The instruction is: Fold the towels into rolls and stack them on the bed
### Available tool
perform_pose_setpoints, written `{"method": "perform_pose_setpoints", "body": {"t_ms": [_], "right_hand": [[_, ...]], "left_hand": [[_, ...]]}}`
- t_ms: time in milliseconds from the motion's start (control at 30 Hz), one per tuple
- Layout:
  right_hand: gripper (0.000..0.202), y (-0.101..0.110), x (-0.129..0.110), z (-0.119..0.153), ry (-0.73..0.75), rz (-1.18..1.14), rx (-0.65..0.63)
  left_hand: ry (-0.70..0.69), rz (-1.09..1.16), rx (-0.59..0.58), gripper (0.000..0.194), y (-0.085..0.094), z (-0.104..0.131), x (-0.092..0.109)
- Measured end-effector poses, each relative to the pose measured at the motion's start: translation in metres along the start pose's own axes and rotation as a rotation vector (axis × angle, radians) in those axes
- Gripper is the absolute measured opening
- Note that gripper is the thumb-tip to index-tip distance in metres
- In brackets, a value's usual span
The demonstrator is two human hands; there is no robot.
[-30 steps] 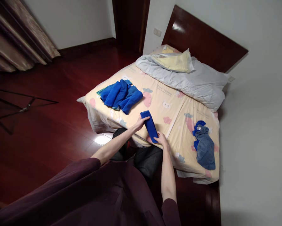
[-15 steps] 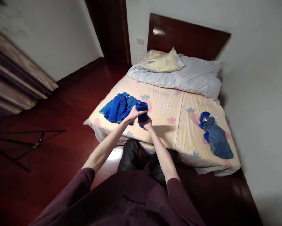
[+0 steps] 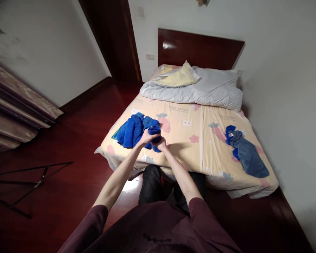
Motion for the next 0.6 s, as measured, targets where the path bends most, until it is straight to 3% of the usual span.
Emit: {"method": "perform_pose_setpoints", "body": {"t_ms": [200,600], "right_hand": [[0.046,-0.002,0.002,-0.004,-0.005,0.002,-0.014],[0.064,-0.003,-0.020,-0.003,0.029,0.044,-0.048]], "left_hand": [[0.015,0.010,-0.008,0.051,0.002,-0.001,-0.006],[0.037,-0.052,0.015,0.049,0.005,-0.003,-0.008]]}}
Point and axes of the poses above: each hand's wrist, its own z-axis away from the middle knuckle, its own y-axis out of the back of the hand, x = y × z, the point moved 7 cm from there along -z, towards the middle knuckle, and after that the axes turned 15 degrees about -x, right-handed, at the moved point
